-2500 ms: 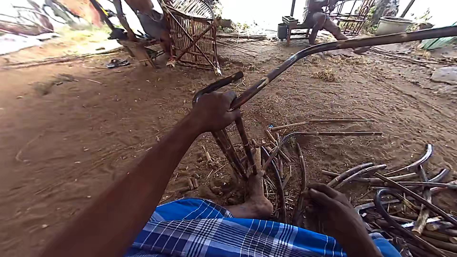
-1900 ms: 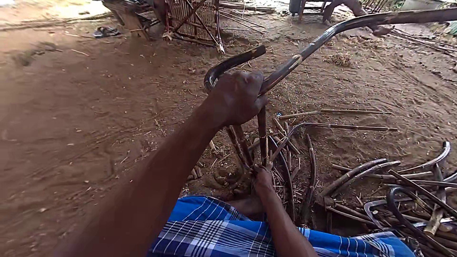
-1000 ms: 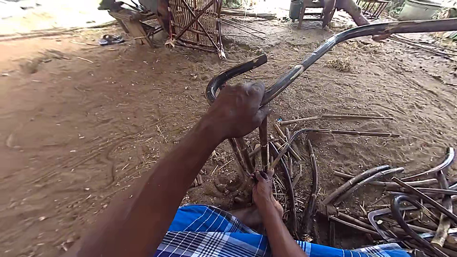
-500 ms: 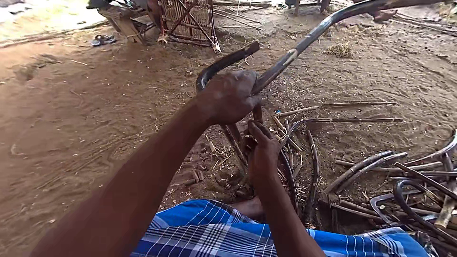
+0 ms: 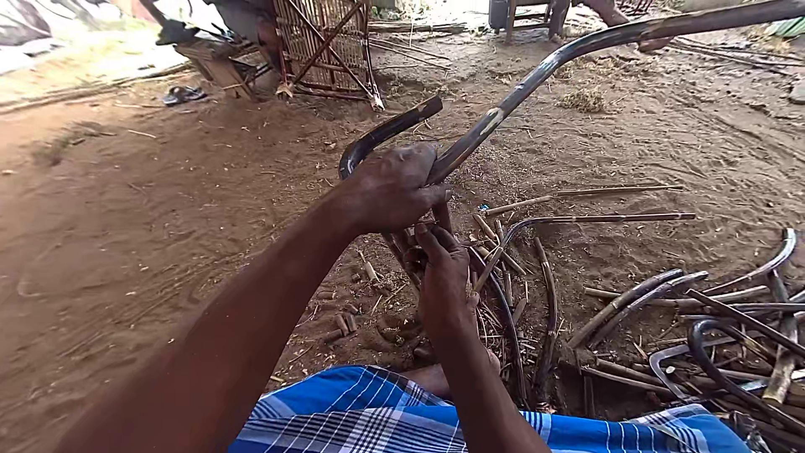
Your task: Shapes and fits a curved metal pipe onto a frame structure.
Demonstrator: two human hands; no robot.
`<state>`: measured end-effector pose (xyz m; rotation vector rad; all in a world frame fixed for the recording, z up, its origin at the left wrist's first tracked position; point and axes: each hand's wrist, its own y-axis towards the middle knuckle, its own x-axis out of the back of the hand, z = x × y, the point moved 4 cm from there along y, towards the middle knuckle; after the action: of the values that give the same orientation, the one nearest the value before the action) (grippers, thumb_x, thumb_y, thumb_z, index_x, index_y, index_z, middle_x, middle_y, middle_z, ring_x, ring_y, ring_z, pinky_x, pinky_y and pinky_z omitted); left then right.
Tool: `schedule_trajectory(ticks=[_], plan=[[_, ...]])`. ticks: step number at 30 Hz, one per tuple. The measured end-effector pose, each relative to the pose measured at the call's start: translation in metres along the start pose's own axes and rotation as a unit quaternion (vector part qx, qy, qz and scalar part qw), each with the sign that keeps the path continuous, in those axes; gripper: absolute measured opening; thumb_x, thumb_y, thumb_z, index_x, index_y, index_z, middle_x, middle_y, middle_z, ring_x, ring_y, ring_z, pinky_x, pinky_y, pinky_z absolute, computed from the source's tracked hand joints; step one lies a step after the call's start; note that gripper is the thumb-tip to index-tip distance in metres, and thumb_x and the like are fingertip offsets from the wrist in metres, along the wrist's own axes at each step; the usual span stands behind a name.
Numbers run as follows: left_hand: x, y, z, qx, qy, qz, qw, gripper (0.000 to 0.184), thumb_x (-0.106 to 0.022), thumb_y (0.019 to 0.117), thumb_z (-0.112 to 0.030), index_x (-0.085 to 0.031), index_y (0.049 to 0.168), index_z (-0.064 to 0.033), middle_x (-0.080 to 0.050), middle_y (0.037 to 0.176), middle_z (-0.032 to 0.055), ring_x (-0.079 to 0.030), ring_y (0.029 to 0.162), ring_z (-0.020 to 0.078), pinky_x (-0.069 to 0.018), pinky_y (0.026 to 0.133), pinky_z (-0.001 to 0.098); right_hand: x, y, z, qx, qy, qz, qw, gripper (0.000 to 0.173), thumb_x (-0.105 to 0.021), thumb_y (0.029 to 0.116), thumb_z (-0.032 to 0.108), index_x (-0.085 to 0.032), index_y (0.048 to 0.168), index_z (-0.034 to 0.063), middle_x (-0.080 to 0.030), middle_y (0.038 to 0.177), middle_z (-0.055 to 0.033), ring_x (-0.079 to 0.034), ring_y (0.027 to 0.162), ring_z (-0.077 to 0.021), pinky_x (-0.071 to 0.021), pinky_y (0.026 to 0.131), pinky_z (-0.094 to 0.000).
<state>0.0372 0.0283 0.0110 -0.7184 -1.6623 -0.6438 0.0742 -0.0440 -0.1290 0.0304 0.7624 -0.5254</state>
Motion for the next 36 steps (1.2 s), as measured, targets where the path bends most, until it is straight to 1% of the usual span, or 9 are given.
schedule_trajectory(ticks=[6, 9, 10, 13, 16, 17, 21, 26, 36], plan=[[0.002, 0.001, 0.004, 0.012, 0.009, -0.008, 1.0, 0.03, -0.058, 0.1025, -0.042, -0.055, 0.097, -0.0122, -0.055, 0.079, 0.006, -0.058, 0.073, 0.0246, -0.047, 0.066, 0.0505, -0.007, 0.0, -0.001, 0.011, -0.012, -0.008, 1.0, 0.018, -0.062, 0.1028, 0.019, -0.069, 0.103, 0.0016, -0.067, 0.081, -0.0103, -0.062, 0.06, -0.014, -0.0523, 0.053, -0.0245], [0.001, -0.001, 0.005, 0.016, 0.0, -0.021, 1.0, 0.029, -0.06, 0.101, -0.041, -0.058, 0.098, -0.0123, -0.058, 0.079, 0.0055, -0.06, 0.072, 0.0246, -0.0492, 0.064, 0.0514, 0.0, -0.012, 0.005, -0.011, -0.092, 0.023, 0.995, 0.029, -0.059, 0.1039, 0.04, -0.069, 0.111, 0.014, -0.068, 0.087, -0.0047, -0.062, 0.064, -0.0106, -0.052, 0.057, -0.0245], [0.002, -0.001, 0.004, 0.016, -0.001, -0.027, 0.999, 0.028, -0.061, 0.1003, -0.04, -0.059, 0.098, -0.0124, -0.058, 0.079, 0.0051, -0.061, 0.072, 0.0243, -0.0501, 0.064, 0.0511, 0.004, -0.015, 0.012, -0.006, -0.118, 0.038, 0.992, 0.029, -0.057, 0.1045, 0.04, -0.067, 0.114, 0.0144, -0.07, 0.091, -0.0052, -0.064, 0.069, -0.012, -0.0538, 0.061, -0.0272], [0.004, -0.001, 0.004, 0.019, 0.001, -0.029, 0.999, 0.029, -0.062, 0.0997, -0.04, -0.061, 0.099, -0.0119, -0.059, 0.083, 0.0042, -0.061, 0.072, 0.0218, -0.0528, 0.065, 0.0472, 0.017, -0.018, 0.052, 0.127, -0.195, 0.044, 0.972, 0.019, -0.065, 0.1, 0.017, -0.067, 0.117, 0.009, -0.073, 0.09, -0.0092, -0.07, 0.075, -0.0191, -0.0603, 0.067, -0.0352], [0.003, 0.0, 0.007, 0.014, -0.002, -0.036, 0.999, 0.031, -0.065, 0.0977, -0.042, -0.06, 0.098, -0.0117, -0.059, 0.08, 0.0037, -0.061, 0.07, 0.021, -0.053, 0.065, 0.0451, 0.019, -0.013, 0.115, 0.296, -0.341, 0.07, 0.89, 0.05, -0.067, 0.0971, 0.015, -0.054, 0.145, 0.0183, -0.073, 0.095, -0.001, -0.07, 0.074, -0.0134, -0.061, 0.064, -0.0323], [0.003, -0.001, 0.007, 0.009, -0.004, -0.043, 0.999, 0.031, -0.067, 0.0968, -0.041, -0.062, 0.098, -0.0102, -0.06, 0.082, 0.0049, -0.062, 0.072, 0.0221, -0.0537, 0.067, 0.0463, 0.013, -0.009, 0.133, 0.343, -0.383, 0.096, 0.853, 0.047, -0.065, 0.0996, 0.016, -0.055, 0.146, 0.0173, -0.072, 0.096, -0.0002, -0.069, 0.074, -0.0118, -0.0609, 0.065, -0.0311], [0.002, -0.004, 0.005, -0.019, -0.005, -0.082, 0.996, 0.029, -0.071, 0.0948, -0.037, -0.065, 0.1, -0.0097, -0.063, 0.084, 0.0044, -0.064, 0.075, 0.0213, -0.0556, 0.069, 0.0465, -0.02, 0.014, 0.166, 0.404, -0.482, 0.217, 0.747, 0.022, -0.058, 0.1042, 0.018, -0.067, 0.125, 0.0139, -0.072, 0.097, 0.0012, -0.068, 0.08, -0.0094, -0.06, 0.071, -0.0333], [0.0, -0.009, 0.005, -0.045, -0.016, -0.113, 0.992, 0.023, -0.074, 0.0918, -0.035, -0.068, 0.093, -0.0131, -0.066, 0.081, 0.0017, -0.066, 0.074, 0.0189, -0.0571, 0.069, 0.0452, -0.04, 0.029, 0.158, 0.437, -0.572, 0.244, 0.649, 0.018, -0.053, 0.1068, 0.022, -0.064, 0.118, 0.0121, -0.069, 0.097, -0.0015, -0.068, 0.087, -0.0141, -0.0591, 0.078, -0.0388], [0.002, -0.01, 0.006, -0.019, -0.039, -0.094, 0.995, 0.026, -0.075, 0.0907, -0.039, -0.068, 0.087, -0.0143, -0.064, 0.077, -0.0004, -0.065, 0.072, 0.0159, -0.0557, 0.068, 0.0418, -0.047, 0.029, 0.155, 0.466, -0.593, 0.245, 0.61, 0.016, -0.053, 0.1059, 0.021, -0.065, 0.113, 0.0124, -0.068, 0.092, -0.0004, -0.068, 0.083, -0.013, -0.0592, 0.076, -0.0355]])
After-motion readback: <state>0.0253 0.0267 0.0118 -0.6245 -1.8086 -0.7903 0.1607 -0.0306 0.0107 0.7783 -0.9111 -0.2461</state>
